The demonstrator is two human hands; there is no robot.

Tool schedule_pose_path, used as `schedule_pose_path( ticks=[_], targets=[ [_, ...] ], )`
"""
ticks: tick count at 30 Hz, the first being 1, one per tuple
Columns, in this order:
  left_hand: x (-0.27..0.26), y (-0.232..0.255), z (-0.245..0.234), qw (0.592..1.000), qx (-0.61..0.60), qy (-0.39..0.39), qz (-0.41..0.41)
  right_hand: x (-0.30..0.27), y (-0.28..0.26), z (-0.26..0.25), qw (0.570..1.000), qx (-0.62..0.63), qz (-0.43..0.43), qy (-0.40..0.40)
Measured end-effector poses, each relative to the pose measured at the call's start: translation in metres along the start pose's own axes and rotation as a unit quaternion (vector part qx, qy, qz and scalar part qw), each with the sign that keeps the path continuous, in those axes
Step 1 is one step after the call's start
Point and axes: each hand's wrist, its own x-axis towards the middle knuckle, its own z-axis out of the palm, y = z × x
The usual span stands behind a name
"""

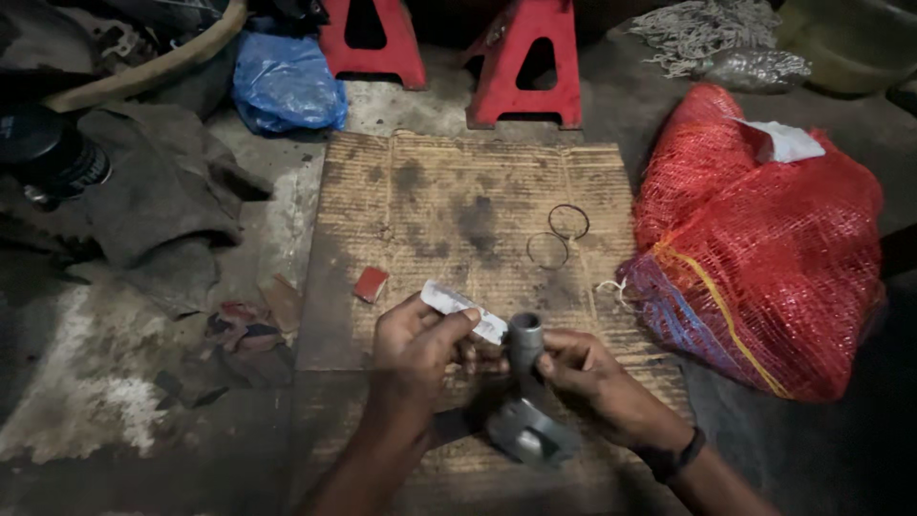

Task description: The person scrubs a cylindrical metal part with a small abrasive pad, rotating it to clean different sides. The person then scrubs a larger metal component with a flange, focusing on the edges and surfaces.

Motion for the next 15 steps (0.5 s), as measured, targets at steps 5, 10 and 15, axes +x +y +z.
schedule_pose_path(
  ticks=[5,10,15],
  targets=[
    [0.0,-0.004,-0.003,1.0,-0.007,-0.001,0.003,-0.005,0.015,-0.004,0.989,0.138,0.018,-0.057],
    [0.003,-0.01,0.003,0.999,-0.019,-0.032,-0.036,-0.008,0.034,-0.015,0.967,0.243,0.005,-0.08],
    [-0.008,-0.005,0.017,0.999,0.006,-0.027,-0.032,-0.012,0.042,-0.006,0.947,0.319,0.042,0.017]
  ],
)
